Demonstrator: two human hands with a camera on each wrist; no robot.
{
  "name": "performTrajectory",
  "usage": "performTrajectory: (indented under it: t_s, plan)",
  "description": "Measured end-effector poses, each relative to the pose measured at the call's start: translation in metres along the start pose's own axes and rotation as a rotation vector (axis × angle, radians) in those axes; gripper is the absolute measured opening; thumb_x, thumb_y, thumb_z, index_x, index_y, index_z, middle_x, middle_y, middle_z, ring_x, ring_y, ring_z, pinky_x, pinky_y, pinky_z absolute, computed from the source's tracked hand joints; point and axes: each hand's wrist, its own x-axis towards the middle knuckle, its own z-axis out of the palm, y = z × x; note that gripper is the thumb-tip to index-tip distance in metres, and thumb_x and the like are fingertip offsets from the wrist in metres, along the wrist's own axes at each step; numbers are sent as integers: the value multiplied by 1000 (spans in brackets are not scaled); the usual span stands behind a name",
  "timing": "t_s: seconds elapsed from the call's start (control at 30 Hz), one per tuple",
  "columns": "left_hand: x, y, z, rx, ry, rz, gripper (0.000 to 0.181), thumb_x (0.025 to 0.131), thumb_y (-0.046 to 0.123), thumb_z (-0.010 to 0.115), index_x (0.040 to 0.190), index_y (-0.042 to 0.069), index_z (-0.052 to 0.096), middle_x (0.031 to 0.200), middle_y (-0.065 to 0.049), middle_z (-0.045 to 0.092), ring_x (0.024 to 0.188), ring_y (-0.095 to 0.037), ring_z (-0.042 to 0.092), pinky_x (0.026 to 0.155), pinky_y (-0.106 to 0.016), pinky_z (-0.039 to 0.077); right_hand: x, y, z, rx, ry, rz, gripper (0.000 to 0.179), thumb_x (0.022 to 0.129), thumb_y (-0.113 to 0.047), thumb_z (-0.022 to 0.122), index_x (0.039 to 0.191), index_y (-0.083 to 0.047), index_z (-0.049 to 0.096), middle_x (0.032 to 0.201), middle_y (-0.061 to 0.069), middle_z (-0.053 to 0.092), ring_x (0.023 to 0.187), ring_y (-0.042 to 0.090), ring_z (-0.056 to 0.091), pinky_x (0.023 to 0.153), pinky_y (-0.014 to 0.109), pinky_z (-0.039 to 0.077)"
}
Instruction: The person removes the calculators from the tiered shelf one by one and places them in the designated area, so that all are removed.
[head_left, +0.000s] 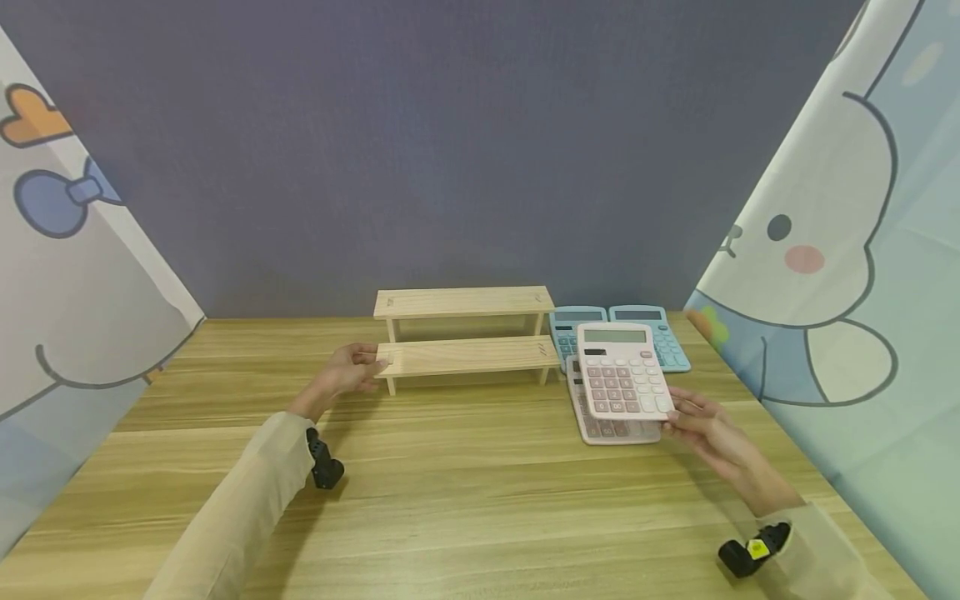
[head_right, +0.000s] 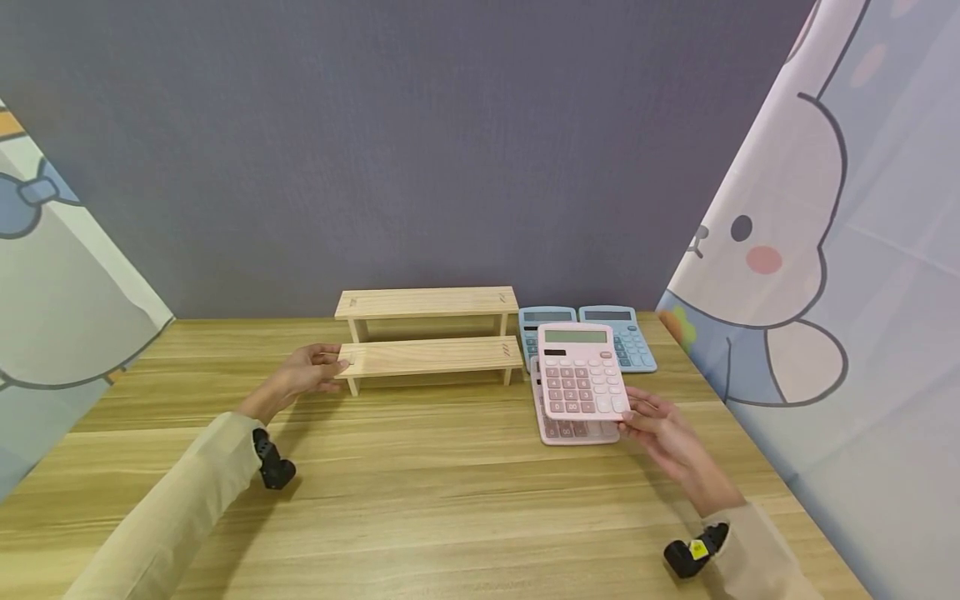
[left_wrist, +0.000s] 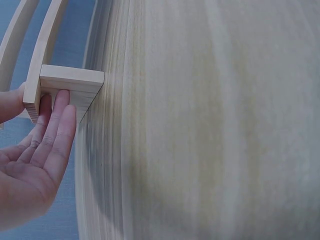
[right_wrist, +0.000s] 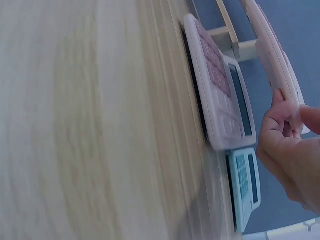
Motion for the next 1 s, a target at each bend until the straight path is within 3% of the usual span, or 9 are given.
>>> performTrajectory:
  t_s: [0.6, 1.0]
  plan:
    - [-1, 2, -2, 8, 2, -6, 60, 95, 21, 49, 142, -3, 21, 141, -29, 28, 117, -40, 48, 91, -40, 52, -17, -13, -29, 64, -88, -57, 49, 90, 19, 19, 122, -3, 49, 114, 10, 58, 97, 17, 58, 84, 25, 53]
    - [0, 2, -2, 13, 4, -13, 60, 94, 22, 51, 142, -2, 22, 141, -28, 29, 114, -38, 51, 91, -40, 51, -27, -16, -46, 58, -73, -55, 52, 88, 21, 18, 122, -3, 50, 112, 12, 59, 95, 19, 59, 81, 25, 54]
